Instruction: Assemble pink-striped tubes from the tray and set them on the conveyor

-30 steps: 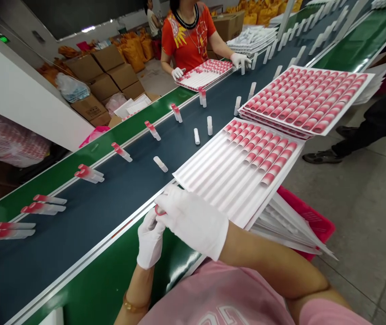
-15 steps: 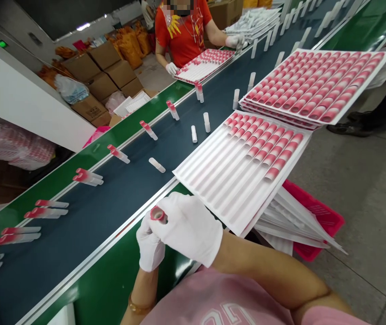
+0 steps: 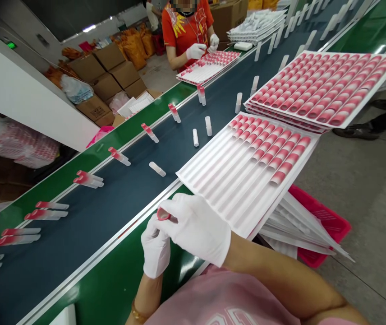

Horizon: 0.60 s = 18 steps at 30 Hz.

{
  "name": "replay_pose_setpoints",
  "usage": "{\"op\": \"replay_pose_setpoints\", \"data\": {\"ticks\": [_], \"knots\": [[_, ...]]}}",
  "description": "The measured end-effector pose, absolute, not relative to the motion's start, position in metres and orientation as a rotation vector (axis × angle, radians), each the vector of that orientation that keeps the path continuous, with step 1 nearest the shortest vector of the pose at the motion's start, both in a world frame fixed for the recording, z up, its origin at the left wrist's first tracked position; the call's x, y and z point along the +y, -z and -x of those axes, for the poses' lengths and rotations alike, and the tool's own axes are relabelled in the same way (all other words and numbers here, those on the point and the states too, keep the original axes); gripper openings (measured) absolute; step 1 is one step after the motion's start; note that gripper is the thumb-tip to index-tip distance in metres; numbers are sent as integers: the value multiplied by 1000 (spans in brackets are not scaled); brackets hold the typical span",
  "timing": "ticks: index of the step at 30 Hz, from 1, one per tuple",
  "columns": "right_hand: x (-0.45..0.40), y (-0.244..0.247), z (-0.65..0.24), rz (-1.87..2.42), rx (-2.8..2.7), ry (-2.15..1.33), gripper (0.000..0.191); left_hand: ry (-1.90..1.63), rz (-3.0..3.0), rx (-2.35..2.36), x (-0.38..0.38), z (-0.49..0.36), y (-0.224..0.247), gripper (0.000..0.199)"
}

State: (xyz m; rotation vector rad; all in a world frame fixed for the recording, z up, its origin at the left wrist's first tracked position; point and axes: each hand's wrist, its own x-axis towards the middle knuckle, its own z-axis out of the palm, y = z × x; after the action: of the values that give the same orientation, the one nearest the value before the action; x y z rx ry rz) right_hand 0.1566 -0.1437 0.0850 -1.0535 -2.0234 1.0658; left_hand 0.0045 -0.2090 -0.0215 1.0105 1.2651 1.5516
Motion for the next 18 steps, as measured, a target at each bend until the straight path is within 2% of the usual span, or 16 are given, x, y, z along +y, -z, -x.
{"op": "replay_pose_setpoints", "data": {"ticks": [3,8,12,13,18], "knots": [[-148,-81,-153,1097,-2001,-1045,28,-1550,-1024,1300,-210,-6,22,15],[-142,-75,-150,1203,-1998,-1053,30,-1477,-985,1339,-202,-9,20,14],[-134,-71,-157,1221,-1963,-1056,22,-1307,-947,1315,-196,-10,12,38],[-132,-69,-159,1234,-1945,-1048,21,-1248,-965,1324,-197,-9,10,39],[-126,-56,-161,1266,-1940,-1117,16,-1094,-1108,1441,-209,-7,9,15]]}}
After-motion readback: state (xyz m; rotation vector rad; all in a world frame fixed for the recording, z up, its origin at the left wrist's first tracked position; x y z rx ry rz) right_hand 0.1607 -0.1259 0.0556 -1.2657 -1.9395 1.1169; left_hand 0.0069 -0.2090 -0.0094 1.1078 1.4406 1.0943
